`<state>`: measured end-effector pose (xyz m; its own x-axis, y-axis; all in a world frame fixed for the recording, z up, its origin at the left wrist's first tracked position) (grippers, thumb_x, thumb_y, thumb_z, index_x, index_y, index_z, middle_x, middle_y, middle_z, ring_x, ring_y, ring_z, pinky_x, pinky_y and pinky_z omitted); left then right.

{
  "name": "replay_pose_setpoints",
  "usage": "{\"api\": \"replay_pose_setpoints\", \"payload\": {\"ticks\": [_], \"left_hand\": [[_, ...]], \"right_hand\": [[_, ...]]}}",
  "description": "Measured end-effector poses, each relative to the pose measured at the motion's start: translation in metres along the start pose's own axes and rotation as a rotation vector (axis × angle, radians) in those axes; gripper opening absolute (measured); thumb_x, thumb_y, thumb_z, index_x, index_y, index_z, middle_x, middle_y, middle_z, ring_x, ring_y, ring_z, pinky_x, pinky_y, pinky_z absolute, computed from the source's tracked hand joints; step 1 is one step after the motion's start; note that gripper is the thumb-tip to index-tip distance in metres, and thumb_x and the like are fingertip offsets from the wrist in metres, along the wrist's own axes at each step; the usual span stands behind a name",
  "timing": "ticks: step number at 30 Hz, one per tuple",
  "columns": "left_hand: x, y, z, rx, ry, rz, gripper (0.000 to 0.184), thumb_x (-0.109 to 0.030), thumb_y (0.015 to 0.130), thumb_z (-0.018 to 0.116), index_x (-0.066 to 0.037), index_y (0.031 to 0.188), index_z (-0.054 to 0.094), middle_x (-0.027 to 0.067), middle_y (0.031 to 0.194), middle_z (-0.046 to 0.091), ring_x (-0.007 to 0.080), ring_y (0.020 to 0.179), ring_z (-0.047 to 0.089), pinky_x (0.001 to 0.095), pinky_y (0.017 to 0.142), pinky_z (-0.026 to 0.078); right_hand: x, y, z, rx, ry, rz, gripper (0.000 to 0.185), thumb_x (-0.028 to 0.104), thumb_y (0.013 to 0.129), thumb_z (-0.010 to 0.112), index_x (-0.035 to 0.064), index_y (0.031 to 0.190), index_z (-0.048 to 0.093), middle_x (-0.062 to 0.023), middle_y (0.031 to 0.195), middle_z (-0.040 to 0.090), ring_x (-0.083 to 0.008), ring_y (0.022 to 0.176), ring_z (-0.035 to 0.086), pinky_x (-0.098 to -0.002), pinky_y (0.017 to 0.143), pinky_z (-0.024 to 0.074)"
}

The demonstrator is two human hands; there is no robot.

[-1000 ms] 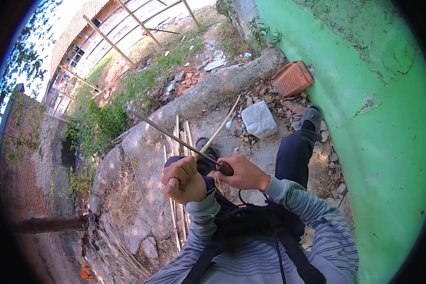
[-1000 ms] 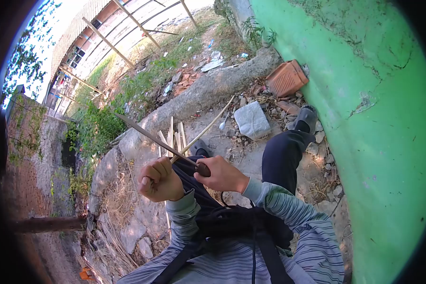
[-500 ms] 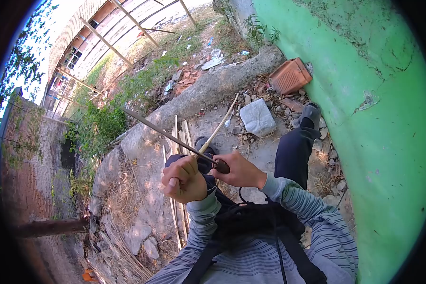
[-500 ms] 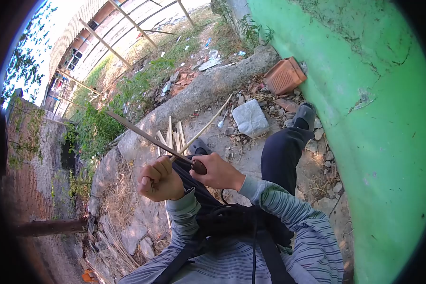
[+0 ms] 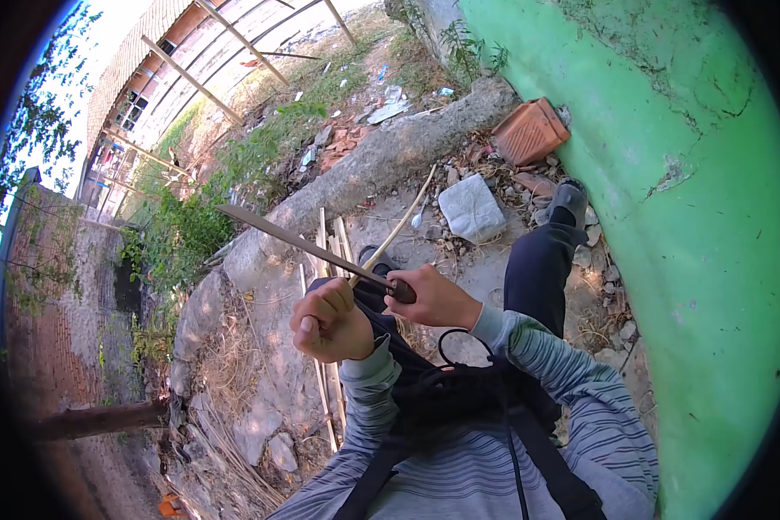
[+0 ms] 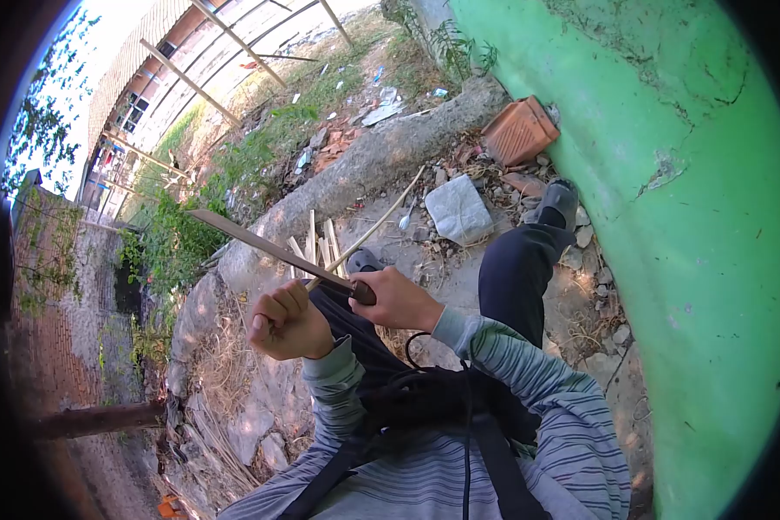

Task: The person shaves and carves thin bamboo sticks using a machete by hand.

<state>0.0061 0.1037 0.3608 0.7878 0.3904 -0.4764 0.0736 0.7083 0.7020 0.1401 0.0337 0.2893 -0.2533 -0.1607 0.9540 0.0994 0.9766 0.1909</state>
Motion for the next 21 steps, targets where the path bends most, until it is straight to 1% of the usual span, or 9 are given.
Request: {"api": "replay_pose_setpoints", "payload": {"ticks": [1, 5, 9, 12, 14, 15, 17, 20, 21], "left_hand": [[-0.001, 0.000, 0.001, -0.006, 0.000, -0.005, 0.045, -0.025, 0.094, 0.043, -0.009, 0.056, 0.026, 0.0009, 0.050, 0.022, 0.0115, 0.044, 0.018, 0.0331, 0.044, 0.014], [0.003, 0.001, -0.005, -0.027, -0.007, -0.036, 0.044, -0.024, 0.094, 0.042, -0.010, 0.056, 0.025, 0.0004, 0.051, 0.022, 0.0113, 0.045, 0.018, 0.0328, 0.045, 0.014], [0.000, 0.001, -0.009, -0.011, -0.009, 0.016, 0.044, -0.023, 0.094, 0.042, -0.010, 0.056, 0.024, -0.0002, 0.051, 0.021, 0.0110, 0.044, 0.017, 0.0328, 0.045, 0.014], [-0.001, 0.004, -0.009, 0.026, 0.005, -0.009, 0.044, -0.026, 0.096, 0.042, -0.012, 0.058, 0.024, -0.0009, 0.052, 0.020, 0.0112, 0.046, 0.016, 0.0338, 0.047, 0.015], [-0.003, 0.004, -0.010, 0.047, 0.030, -0.029, 0.043, -0.029, 0.097, 0.041, -0.014, 0.061, 0.024, -0.0016, 0.053, 0.020, 0.0115, 0.048, 0.015, 0.0348, 0.049, 0.016], [-0.002, 0.005, -0.009, 0.050, 0.031, -0.039, 0.043, -0.029, 0.097, 0.041, -0.014, 0.061, 0.024, -0.0018, 0.053, 0.020, 0.0116, 0.048, 0.015, 0.0349, 0.049, 0.016], [-0.001, 0.006, -0.010, 0.059, 0.025, -0.049, 0.043, -0.029, 0.097, 0.041, -0.014, 0.061, 0.024, -0.0019, 0.053, 0.019, 0.0116, 0.048, 0.015, 0.0351, 0.049, 0.017], [-0.003, 0.003, -0.013, 0.042, 0.008, -0.054, 0.042, -0.029, 0.097, 0.040, -0.014, 0.061, 0.024, -0.0021, 0.054, 0.020, 0.0118, 0.048, 0.017, 0.0347, 0.050, 0.018], [-0.004, 0.005, -0.009, 0.070, 0.055, -0.061, 0.044, -0.033, 0.098, 0.040, -0.014, 0.061, 0.025, -0.0021, 0.055, 0.022, 0.0119, 0.049, 0.019, 0.0348, 0.050, 0.019]], "right_hand": [[-0.008, 0.001, -0.001, 0.007, -0.001, 0.046, 0.028, 0.023, 0.087, 0.071, -0.0042, 0.090, 0.065, -0.0231, 0.072, 0.066, -0.0384, 0.066, 0.068, -0.0449, 0.063, 0.0512], [-0.050, 0.007, 0.000, -0.063, -0.055, 0.070, 0.028, 0.022, 0.086, 0.071, -0.0046, 0.090, 0.066, -0.0232, 0.072, 0.066, -0.0376, 0.066, 0.069, -0.0441, 0.063, 0.0521], [-0.023, 0.005, 0.006, -0.085, -0.046, 0.032, 0.027, 0.022, 0.086, 0.072, -0.0045, 0.091, 0.066, -0.0220, 0.071, 0.066, -0.0401, 0.067, 0.068, -0.0446, 0.063, 0.0518], [-0.018, 0.006, 0.006, -0.052, -0.023, -0.078, 0.029, 0.024, 0.089, 0.071, -0.0029, 0.096, 0.065, -0.0198, 0.067, 0.062, -0.0333, 0.059, 0.062, -0.0417, 0.060, 0.0470], [-0.038, 0.011, -0.001, -0.070, -0.113, 0.041, 0.025, 0.021, 0.085, 0.072, -0.0029, 0.093, 0.068, -0.0218, 0.073, 0.067, -0.0411, 0.070, 0.068, -0.0458, 0.066, 0.0521], [-0.052, 0.012, -0.001, -0.069, -0.113, 0.041, 0.025, 0.021, 0.085, 0.072, -0.0029, 0.093, 0.068, -0.0218, 0.073, 0.067, -0.0411, 0.070, 0.068, -0.0458, 0.066, 0.0521], [-0.087, 0.018, 0.000, -0.136, -0.143, 0.078, 0.026, 0.022, 0.084, 0.073, -0.0027, 0.094, 0.069, -0.0217, 0.074, 0.068, -0.0399, 0.072, 0.070, -0.0454, 0.068, 0.0527], [-0.093, 0.019, 0.001, -0.162, -0.181, 0.051, 0.029, 0.023, 0.084, 0.073, -0.0030, 0.099, 0.071, -0.0211, 0.076, 0.070, -0.0361, 0.072, 0.071, -0.0425, 0.069, 0.0540], [-0.093, 0.020, 0.001, -0.167, -0.151, 0.067, 0.030, 0.023, 0.085, 0.073, -0.0031, 0.100, 0.071, -0.0210, 0.077, 0.070, -0.0345, 0.071, 0.071, -0.0415, 0.069, 0.0542]]}}
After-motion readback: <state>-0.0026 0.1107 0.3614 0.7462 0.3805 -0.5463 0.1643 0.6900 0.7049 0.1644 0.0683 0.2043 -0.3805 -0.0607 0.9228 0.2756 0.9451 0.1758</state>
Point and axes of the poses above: each hand's wrist, its own y-axis towards the middle knuckle, its own z-axis out of the palm, x = y × z, the point moved 2 cm from there along y, towards the middle knuckle
